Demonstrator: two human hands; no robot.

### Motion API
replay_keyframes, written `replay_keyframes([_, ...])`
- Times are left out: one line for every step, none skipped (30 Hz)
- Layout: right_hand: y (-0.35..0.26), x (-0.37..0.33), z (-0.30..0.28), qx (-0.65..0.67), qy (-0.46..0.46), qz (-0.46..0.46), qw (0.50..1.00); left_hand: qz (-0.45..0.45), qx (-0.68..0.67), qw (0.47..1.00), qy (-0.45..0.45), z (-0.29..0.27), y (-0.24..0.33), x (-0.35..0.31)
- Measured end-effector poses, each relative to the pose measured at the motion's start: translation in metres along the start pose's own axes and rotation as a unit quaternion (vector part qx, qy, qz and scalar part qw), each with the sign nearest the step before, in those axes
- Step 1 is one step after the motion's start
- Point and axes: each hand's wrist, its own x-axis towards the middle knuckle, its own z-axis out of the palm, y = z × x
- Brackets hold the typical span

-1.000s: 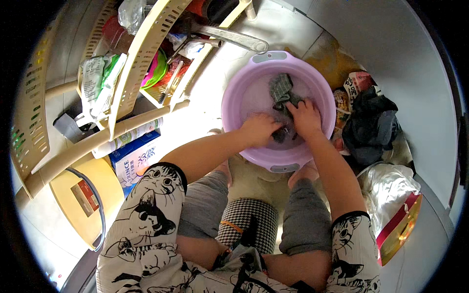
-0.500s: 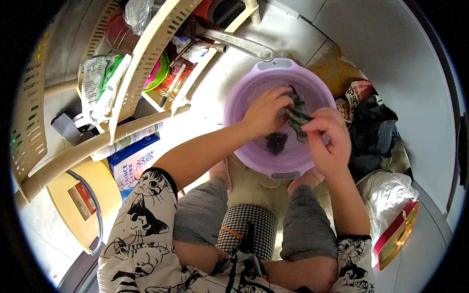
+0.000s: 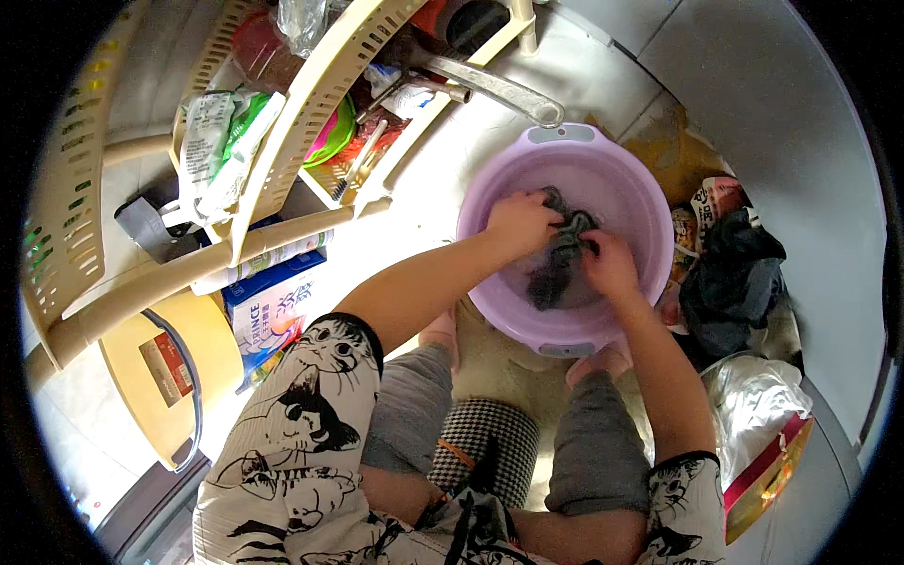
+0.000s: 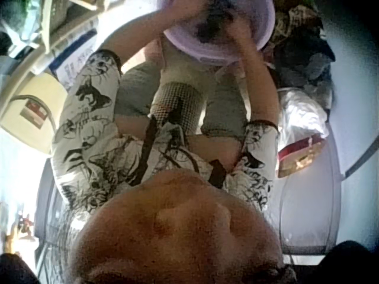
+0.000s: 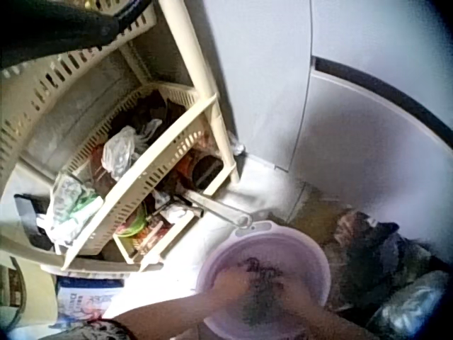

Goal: The person wipes a floor surface and the area under a shelf by hand with a cloth. They repeatedly rinse the cloth in a basin of water and continue wiping different sections of the tiled floor.

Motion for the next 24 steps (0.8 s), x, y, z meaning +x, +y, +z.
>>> replay_keyframes([-0.015,-0.001,-0.011,0.061,-0.008,0.065,0.996,-0.005,0.004,1.0,-0.001,-0.006,-0.001,-0.001])
replay_keyframes([-0.025,-0.004,-0.026,0.117,-0.016,0.131,0.984,0.036,-0.051,0.998,0.022,-0.014,0.004,-0.001])
replay_keyframes([-0.028,-0.009,-0.037,0.118,-0.015,0.131,0.984,0.077,-0.104,0.991,0.046,-0.025,0.009,0.0])
replay_keyframes([-0.028,-0.016,-0.046,0.155,0.053,0.078,0.983,0.076,-0.104,0.991,0.043,-0.038,0.016,-0.002])
replay_keyframes([-0.028,-0.022,-0.054,0.191,0.121,0.026,0.974,0.09,-0.138,0.985,0.047,-0.051,0.024,-0.005])
replay_keyframes([-0.033,-0.029,-0.065,0.19,0.121,0.027,0.974,0.105,-0.172,0.978,0.053,-0.061,0.031,-0.009])
replay_keyframes([-0.038,-0.032,-0.072,0.204,0.154,0.019,0.967,0.102,-0.169,0.979,0.053,-0.065,0.031,-0.014])
replay_keyframes([-0.041,-0.032,-0.074,0.218,0.186,0.012,0.958,0.123,-0.16,0.977,0.064,-0.069,0.031,-0.019])
replay_keyframes([-0.039,-0.032,-0.072,0.219,0.188,0.011,0.957,0.149,-0.152,0.974,0.075,-0.071,0.031,-0.021])
replay_keyframes([-0.033,-0.032,-0.067,0.166,0.19,-0.011,0.968,0.149,-0.149,0.975,0.076,-0.066,0.03,-0.02])
replay_keyframes([-0.027,-0.031,-0.061,0.113,0.191,-0.032,0.974,0.156,-0.101,0.98,0.073,-0.052,0.026,-0.018])
replay_keyframes([-0.021,-0.029,-0.054,0.114,0.194,-0.033,0.974,0.164,-0.055,0.982,0.07,-0.039,0.023,-0.015])
replay_keyframes([-0.014,-0.026,-0.044,0.07,0.148,-0.032,0.986,0.164,-0.052,0.982,0.071,-0.024,0.017,-0.011])
replay_keyframes([-0.009,-0.023,-0.034,0.026,0.101,-0.031,0.994,0.146,-0.015,0.989,0.029,-0.009,0.009,-0.006])
replay_keyframes([-0.002,-0.02,-0.023,0.03,0.101,-0.032,0.994,0.127,0.019,0.992,-0.016,0.003,0.003,-0.004])
replay_keyframes([0.004,-0.019,-0.015,-0.008,0.068,-0.038,0.997,0.127,0.02,0.991,-0.019,0.01,0.002,-0.005])
replay_keyframes([0.008,-0.019,-0.008,-0.047,0.035,-0.044,0.997,0.106,0.028,0.993,-0.034,0.016,0.001,-0.007])
replay_keyframes([0.011,-0.018,-0.002,-0.046,0.037,-0.044,0.997,0.084,0.037,0.995,-0.045,0.016,0.002,-0.007])
replay_keyframes([0.013,-0.018,0.002,-0.074,0.002,-0.029,0.997,0.085,0.039,0.995,-0.045,0.015,0.002,-0.008])
replay_keyframes([0.015,-0.019,0.003,-0.103,-0.032,-0.014,0.994,0.084,0.031,0.995,-0.042,0.015,0.002,-0.009])
replay_keyframes([0.011,-0.017,0.001,-0.101,-0.031,-0.016,0.994,0.082,0.024,0.996,-0.04,0.013,-0.001,-0.012])
replay_keyframes([0.004,-0.018,-0.006,-0.012,-0.016,0.012,1.0,0.079,0.028,0.996,-0.042,0.005,0.001,-0.015])
replay_keyframes([-0.002,-0.019,-0.012,0.077,-0.001,0.04,0.996,0.094,-0.027,0.995,-0.016,-0.002,0.003,-0.016])
replay_keyframes([-0.008,-0.022,-0.019,0.081,-0.002,0.038,0.996,0.109,-0.082,0.991,0.011,-0.015,0.01,-0.017])
